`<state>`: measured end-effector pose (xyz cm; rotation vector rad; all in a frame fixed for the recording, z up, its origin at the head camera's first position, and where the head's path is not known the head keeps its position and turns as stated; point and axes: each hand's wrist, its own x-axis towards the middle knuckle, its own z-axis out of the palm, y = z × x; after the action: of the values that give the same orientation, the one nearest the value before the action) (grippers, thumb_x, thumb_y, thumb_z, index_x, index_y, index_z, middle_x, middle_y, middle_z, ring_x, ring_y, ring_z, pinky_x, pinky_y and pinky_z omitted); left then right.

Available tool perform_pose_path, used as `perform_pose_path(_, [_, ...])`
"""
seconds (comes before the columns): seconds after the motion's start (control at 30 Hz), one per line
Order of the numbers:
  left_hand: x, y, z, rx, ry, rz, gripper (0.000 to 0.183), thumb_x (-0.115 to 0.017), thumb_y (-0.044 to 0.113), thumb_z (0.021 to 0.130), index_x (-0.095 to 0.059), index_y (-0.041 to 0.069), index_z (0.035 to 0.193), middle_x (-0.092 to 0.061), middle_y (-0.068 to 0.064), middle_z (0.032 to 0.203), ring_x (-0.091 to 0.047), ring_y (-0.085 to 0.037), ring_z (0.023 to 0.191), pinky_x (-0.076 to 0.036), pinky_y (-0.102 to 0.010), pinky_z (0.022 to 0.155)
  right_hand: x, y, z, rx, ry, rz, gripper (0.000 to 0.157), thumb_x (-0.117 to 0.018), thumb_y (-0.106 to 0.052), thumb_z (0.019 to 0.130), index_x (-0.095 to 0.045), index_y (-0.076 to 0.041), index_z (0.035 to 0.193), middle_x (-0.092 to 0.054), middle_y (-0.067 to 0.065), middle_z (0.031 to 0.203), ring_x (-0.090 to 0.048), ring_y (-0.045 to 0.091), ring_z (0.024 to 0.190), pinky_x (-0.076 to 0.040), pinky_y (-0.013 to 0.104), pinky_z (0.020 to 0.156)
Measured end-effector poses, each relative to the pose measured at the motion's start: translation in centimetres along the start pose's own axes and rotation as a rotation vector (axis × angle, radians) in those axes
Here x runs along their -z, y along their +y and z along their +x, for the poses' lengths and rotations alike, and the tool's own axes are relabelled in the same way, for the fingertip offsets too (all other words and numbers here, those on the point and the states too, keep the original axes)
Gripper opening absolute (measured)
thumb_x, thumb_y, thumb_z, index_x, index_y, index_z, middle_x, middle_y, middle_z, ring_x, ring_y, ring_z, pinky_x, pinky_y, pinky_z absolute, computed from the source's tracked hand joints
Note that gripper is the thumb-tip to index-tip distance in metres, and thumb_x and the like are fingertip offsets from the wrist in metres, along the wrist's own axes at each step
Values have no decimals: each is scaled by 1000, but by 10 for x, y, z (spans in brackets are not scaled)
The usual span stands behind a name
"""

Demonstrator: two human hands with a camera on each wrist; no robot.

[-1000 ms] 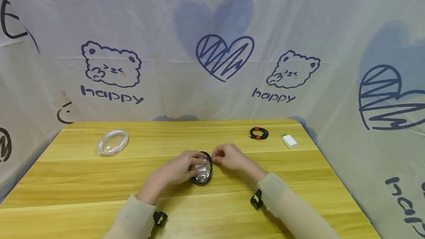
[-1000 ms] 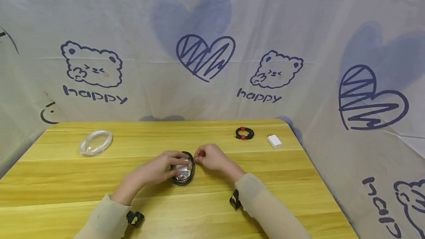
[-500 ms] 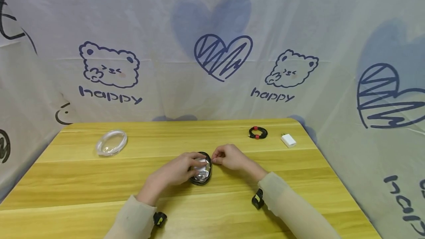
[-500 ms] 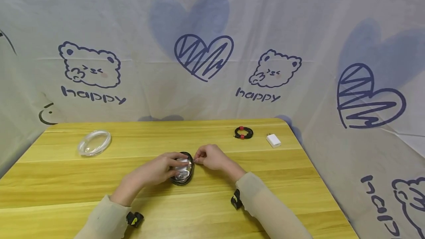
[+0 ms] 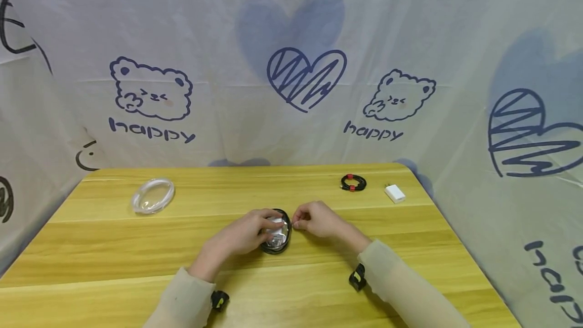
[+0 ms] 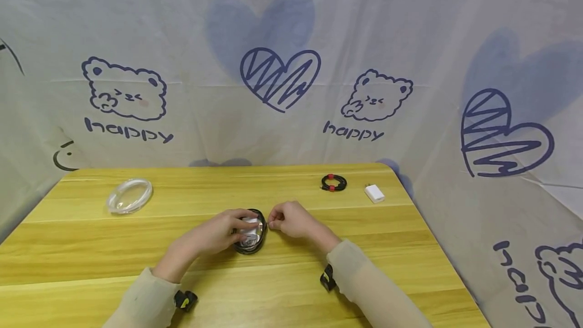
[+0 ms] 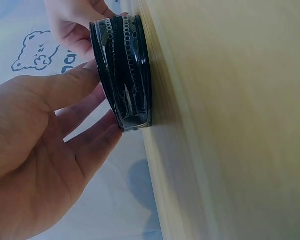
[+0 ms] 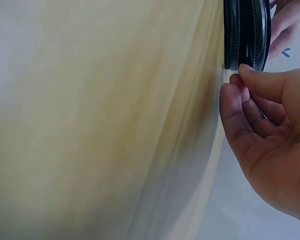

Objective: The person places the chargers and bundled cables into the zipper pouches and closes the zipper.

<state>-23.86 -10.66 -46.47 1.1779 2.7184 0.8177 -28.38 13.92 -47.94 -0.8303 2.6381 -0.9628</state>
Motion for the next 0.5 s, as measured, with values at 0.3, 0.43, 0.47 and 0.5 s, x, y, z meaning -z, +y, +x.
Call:
perform_pose_path(0.3, [1, -1, 0, -2, 2, 2, 36, -71, -1, 96, -70, -1, 132, -59, -23, 142, -59, -42, 128, -51, -49, 107, -1, -4, -9, 24, -28, -13, 6, -72, -9, 98, -74, -9, 92, -67, -6, 80, -56, 5, 72, -48, 23, 68])
perform_pose_path(0.43, [2, 0, -1, 2, -2, 8, 36, -71, 0, 96, -70, 0, 132, -59, -22, 144, -59, -42, 129, -51, -49, 106, -1, -5, -11, 35, -17, -20, 6, -72, -8, 98, -74, -9, 92, -67, -6, 80, -57, 5, 72, -49, 23, 68])
perform_pose_path(0.47, [2, 0, -1, 2, -3, 11, 36, -71, 0, 96, -70, 0, 133, -59, -22, 144, -58, -42, 129, -51, -50, 107, -1, -5, -11, 32, -16, -19, 6, -72, -9, 98, -74, -9, 92, -66, -7, 80, -57, 5, 72, -49, 23, 68])
perform_pose_path(0.5, [3, 1, -1, 1, -5, 13, 36, -71, 0, 97, -69, 0, 133, -59, -22, 144, -58, -42, 130, -51, -50, 107, -1, -5, -11, 30, -13, -18, 6, -72, -9, 98, -74, -10, 92, -66, -7, 80, -57, 5, 72, -49, 23, 68])
